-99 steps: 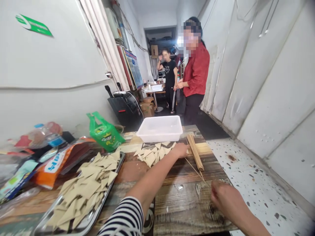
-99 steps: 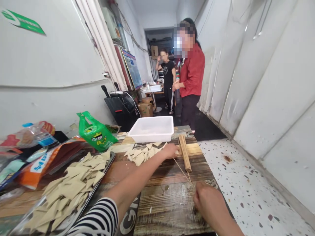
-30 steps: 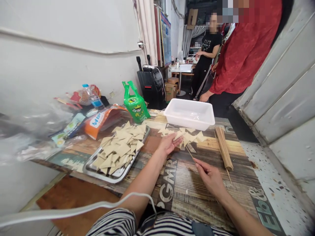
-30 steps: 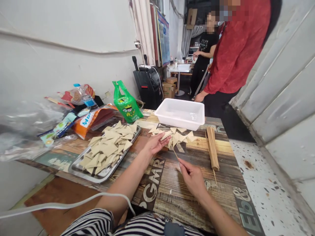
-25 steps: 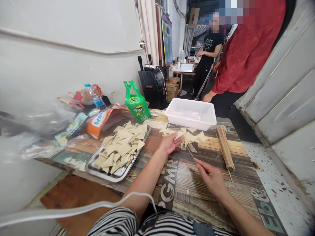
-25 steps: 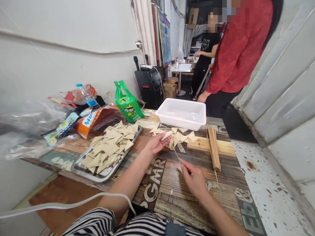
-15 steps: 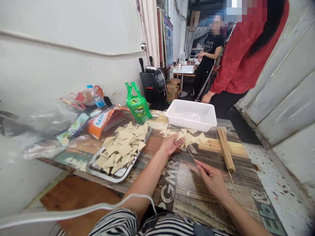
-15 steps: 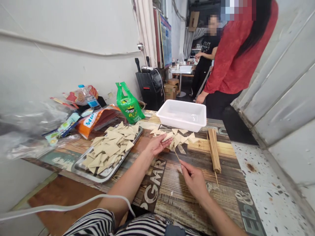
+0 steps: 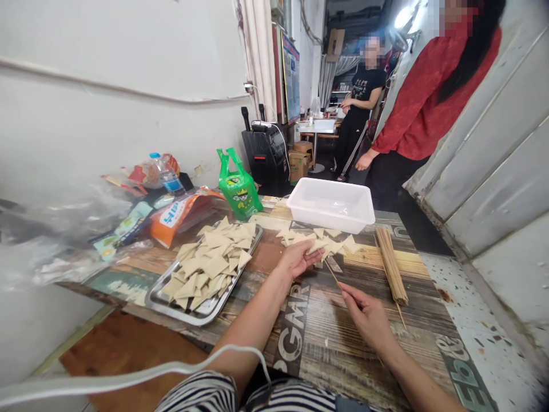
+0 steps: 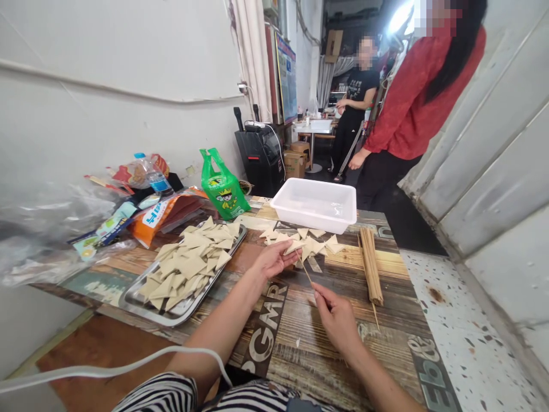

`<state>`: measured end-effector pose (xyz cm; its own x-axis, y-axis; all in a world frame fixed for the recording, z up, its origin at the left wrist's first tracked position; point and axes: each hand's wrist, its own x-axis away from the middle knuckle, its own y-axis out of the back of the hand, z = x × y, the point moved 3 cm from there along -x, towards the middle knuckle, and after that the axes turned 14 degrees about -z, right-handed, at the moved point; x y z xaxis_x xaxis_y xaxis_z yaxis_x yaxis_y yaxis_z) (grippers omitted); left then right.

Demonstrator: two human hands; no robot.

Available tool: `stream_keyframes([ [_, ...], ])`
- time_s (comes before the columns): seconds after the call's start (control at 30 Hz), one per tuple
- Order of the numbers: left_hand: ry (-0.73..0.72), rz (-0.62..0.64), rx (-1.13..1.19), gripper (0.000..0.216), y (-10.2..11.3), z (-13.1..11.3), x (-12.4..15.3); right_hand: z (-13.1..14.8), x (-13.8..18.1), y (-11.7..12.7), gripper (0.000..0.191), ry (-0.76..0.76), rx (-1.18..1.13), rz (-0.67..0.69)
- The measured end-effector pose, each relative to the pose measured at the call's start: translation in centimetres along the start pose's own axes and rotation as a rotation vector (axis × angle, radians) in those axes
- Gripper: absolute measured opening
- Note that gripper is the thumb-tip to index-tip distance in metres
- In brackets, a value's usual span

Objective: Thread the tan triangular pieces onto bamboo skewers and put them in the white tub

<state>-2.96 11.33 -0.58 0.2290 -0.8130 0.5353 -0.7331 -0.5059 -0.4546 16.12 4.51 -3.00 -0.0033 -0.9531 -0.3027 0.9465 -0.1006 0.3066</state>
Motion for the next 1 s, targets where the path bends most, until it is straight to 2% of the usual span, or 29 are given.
stream_keyframes([
  [0.5, -0.002, 0.125, -0.044, 0.006, -0.3, 1.8, 0.6, -0.7, 0.4, -0.7, 0.035, 0.022, 0.051, 0.004],
  [0.67, 0.028, 0.195, -0.119, 0.013, -0.8, 3.6, 1.4, -0.1, 0.1, -0.7, 0.03, 0.04, 0.051, -0.028],
  [0.77, 0.032, 0.242, -0.157, 0.018, -1.3, 4.9, 2.3, 0.0, -0.1, -0.7, 0.029, -0.002, -0.017, -0.049],
  [0.87, -0.007, 0.225, -0.158, 0.017, -1.7, 5.2, 2.9, 0.1, -0.3, -0.7, 0.03, -0.05, -0.062, -0.076],
  [1.0, -0.14, 0.15, -0.171, 0.013, -1.7, 4.0, 2.6, 0.2, -0.8, -0.4, 0.029, -0.041, -0.093, -0.104],
])
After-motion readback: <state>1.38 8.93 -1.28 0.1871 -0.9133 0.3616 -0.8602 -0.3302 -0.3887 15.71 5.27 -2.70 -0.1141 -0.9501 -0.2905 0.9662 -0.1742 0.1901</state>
